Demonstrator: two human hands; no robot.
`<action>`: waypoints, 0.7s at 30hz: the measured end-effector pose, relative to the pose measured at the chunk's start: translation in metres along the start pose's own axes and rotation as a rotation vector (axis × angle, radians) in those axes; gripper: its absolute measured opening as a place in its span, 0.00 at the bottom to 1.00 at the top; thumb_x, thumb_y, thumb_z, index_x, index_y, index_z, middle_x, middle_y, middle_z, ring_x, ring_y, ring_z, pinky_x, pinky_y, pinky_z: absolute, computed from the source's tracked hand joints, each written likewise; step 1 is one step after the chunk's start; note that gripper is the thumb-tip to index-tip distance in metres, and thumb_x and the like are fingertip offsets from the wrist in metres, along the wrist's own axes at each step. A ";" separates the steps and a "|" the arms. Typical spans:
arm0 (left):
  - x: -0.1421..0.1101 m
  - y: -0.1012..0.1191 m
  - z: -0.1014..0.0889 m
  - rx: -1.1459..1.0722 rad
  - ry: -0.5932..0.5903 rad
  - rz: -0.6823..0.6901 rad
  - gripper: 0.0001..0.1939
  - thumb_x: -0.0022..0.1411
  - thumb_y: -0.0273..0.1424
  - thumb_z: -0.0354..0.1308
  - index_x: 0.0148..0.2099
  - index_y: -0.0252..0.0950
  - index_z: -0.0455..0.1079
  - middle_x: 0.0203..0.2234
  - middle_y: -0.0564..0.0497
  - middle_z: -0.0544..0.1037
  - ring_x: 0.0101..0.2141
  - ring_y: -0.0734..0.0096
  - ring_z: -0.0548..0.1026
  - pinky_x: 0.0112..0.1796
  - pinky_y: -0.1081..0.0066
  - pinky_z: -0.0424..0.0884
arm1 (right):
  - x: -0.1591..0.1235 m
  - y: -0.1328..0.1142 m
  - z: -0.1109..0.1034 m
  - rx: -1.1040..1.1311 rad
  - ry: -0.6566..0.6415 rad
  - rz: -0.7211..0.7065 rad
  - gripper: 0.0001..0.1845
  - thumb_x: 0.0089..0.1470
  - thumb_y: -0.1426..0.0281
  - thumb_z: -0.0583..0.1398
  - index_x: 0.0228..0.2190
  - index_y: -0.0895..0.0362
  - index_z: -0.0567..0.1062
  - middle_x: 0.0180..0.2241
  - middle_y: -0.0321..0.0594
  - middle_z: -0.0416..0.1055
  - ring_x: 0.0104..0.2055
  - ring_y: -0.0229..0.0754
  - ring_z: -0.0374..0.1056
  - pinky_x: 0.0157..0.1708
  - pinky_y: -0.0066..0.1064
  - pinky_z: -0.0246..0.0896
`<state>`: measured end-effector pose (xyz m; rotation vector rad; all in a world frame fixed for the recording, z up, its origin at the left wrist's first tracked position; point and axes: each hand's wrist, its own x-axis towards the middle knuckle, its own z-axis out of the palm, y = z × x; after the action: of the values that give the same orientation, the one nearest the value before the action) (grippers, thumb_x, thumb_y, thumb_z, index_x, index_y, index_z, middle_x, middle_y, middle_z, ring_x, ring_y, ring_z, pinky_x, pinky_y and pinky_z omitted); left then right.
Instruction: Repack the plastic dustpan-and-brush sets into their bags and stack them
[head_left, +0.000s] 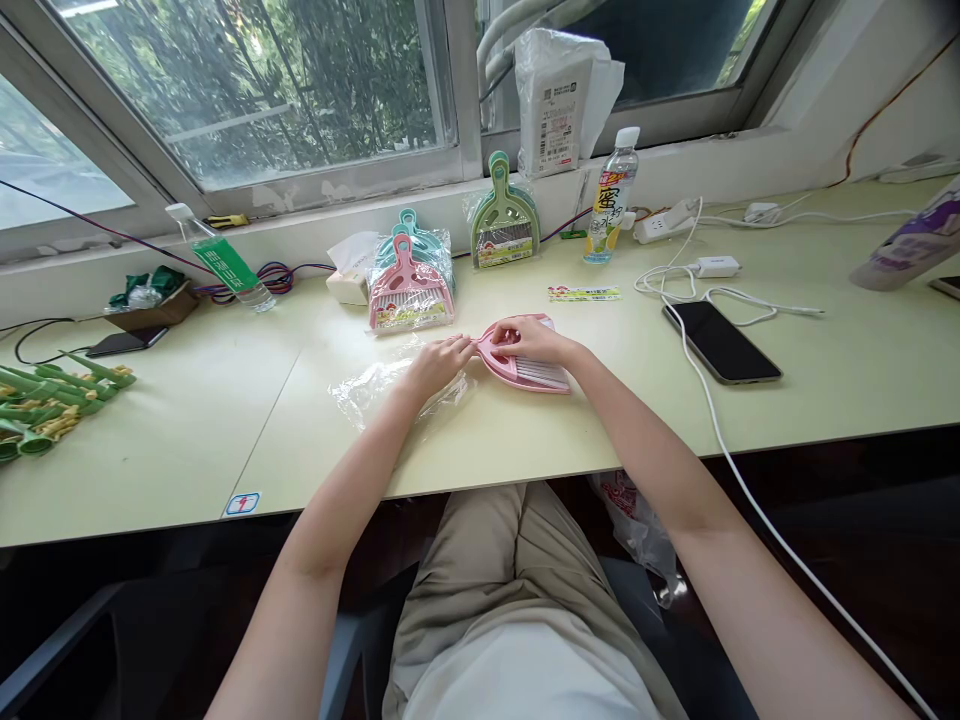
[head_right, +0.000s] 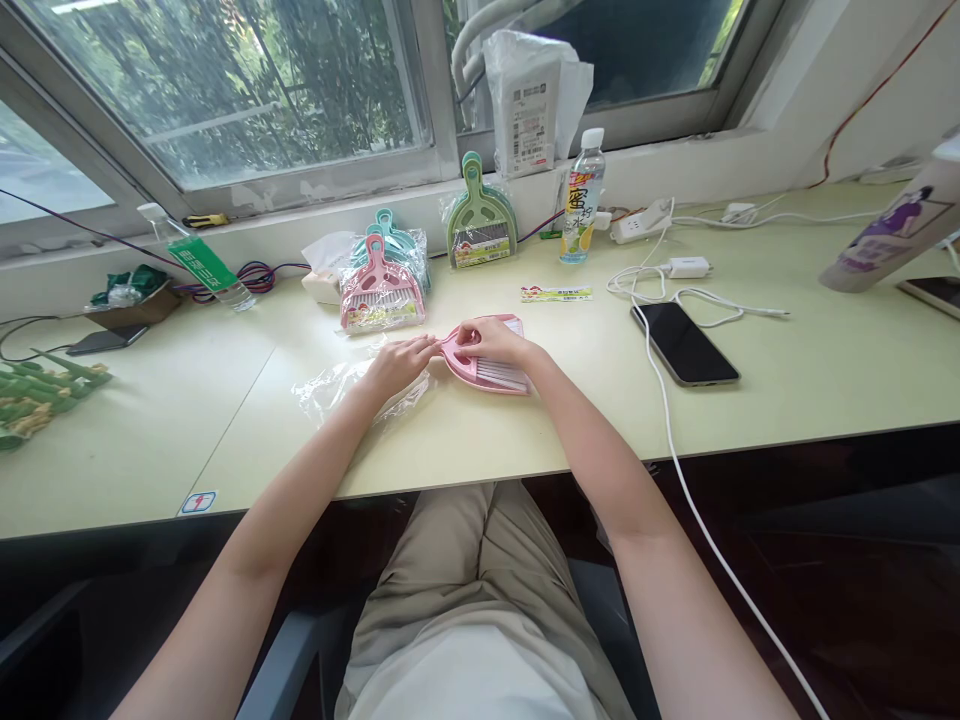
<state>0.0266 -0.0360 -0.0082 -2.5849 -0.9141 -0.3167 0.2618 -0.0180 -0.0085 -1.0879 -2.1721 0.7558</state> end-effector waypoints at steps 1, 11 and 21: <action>0.000 0.000 0.000 -0.009 0.000 -0.003 0.15 0.69 0.21 0.48 0.50 0.35 0.74 0.49 0.43 0.79 0.53 0.63 0.76 0.48 0.67 0.74 | 0.000 0.000 0.000 -0.010 0.006 -0.005 0.11 0.49 0.63 0.63 0.32 0.57 0.78 0.36 0.40 0.76 0.39 0.43 0.70 0.40 0.34 0.62; -0.002 -0.003 0.004 -0.123 0.048 -0.040 0.16 0.69 0.23 0.48 0.53 0.36 0.74 0.50 0.42 0.79 0.55 0.62 0.75 0.53 0.64 0.72 | 0.000 0.000 -0.002 0.003 0.032 0.036 0.11 0.46 0.65 0.65 0.33 0.58 0.80 0.36 0.40 0.78 0.37 0.42 0.69 0.39 0.32 0.62; 0.001 0.003 0.001 -0.080 0.006 -0.059 0.16 0.68 0.22 0.48 0.51 0.34 0.73 0.51 0.40 0.78 0.55 0.62 0.75 0.50 0.64 0.75 | 0.001 0.003 -0.001 -0.015 0.040 0.004 0.11 0.47 0.66 0.64 0.34 0.57 0.80 0.36 0.40 0.78 0.37 0.41 0.69 0.38 0.31 0.62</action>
<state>0.0297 -0.0374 -0.0099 -2.6315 -0.9962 -0.3846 0.2640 -0.0156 -0.0097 -1.1063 -2.1459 0.7154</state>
